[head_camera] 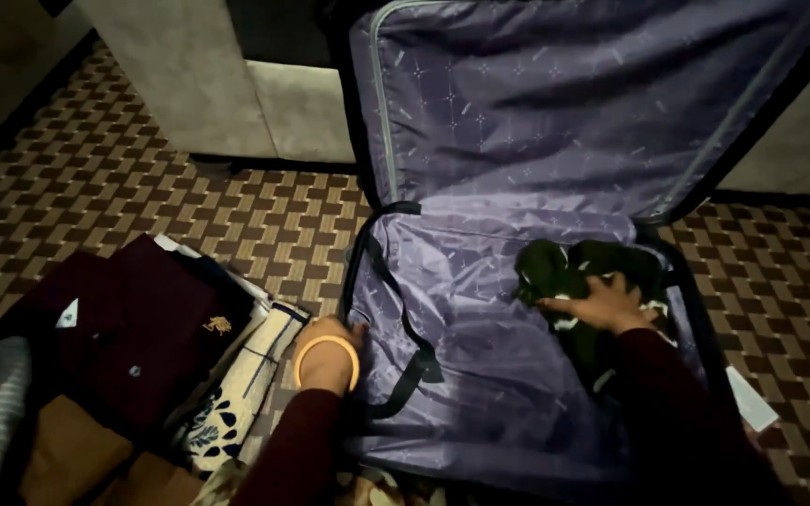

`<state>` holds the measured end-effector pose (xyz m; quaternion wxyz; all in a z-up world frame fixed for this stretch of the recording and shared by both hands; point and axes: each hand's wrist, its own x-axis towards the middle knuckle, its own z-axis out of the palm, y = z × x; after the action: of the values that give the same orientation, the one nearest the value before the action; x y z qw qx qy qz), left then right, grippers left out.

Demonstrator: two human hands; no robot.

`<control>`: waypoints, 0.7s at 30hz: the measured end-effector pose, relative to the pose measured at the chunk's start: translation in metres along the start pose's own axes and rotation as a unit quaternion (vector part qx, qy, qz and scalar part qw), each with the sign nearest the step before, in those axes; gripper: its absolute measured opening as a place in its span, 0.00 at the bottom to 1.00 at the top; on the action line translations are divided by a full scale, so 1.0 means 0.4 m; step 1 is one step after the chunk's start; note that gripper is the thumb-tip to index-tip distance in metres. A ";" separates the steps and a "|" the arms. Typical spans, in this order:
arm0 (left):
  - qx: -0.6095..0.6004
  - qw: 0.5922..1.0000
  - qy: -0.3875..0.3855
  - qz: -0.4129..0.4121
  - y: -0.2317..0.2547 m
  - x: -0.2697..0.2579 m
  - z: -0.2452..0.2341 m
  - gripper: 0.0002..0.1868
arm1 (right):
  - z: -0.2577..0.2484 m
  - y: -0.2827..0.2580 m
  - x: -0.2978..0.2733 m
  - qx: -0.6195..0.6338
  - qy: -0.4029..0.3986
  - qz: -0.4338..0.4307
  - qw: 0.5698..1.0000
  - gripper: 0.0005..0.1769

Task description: Packing clothes into a suitcase.

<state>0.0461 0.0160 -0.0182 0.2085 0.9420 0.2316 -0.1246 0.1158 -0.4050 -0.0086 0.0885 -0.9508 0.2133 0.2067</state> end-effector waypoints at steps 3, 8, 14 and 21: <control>-0.010 1.000 -0.011 -0.008 0.014 -0.009 -0.016 0.33 | 0.064 -0.091 0.020 0.009 0.016 -0.030 0.999 0.62; -0.034 0.999 -0.002 -0.006 0.012 -0.017 -0.022 0.35 | 0.119 -0.365 -0.116 -0.003 0.047 -0.254 0.966 0.59; -0.034 0.999 0.030 0.025 0.006 -0.024 -0.007 0.38 | 0.307 -0.491 -0.230 0.274 0.025 -0.494 0.825 0.57; -0.045 0.999 -0.012 -0.008 0.015 -0.029 -0.044 0.38 | 0.221 -0.269 -0.057 -0.003 0.369 -0.375 0.851 0.31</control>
<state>0.0413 0.0147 0.0031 0.2526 0.9283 0.2416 -0.1265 0.1134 -0.2777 -0.0698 0.0713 -0.9651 -0.1428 -0.2074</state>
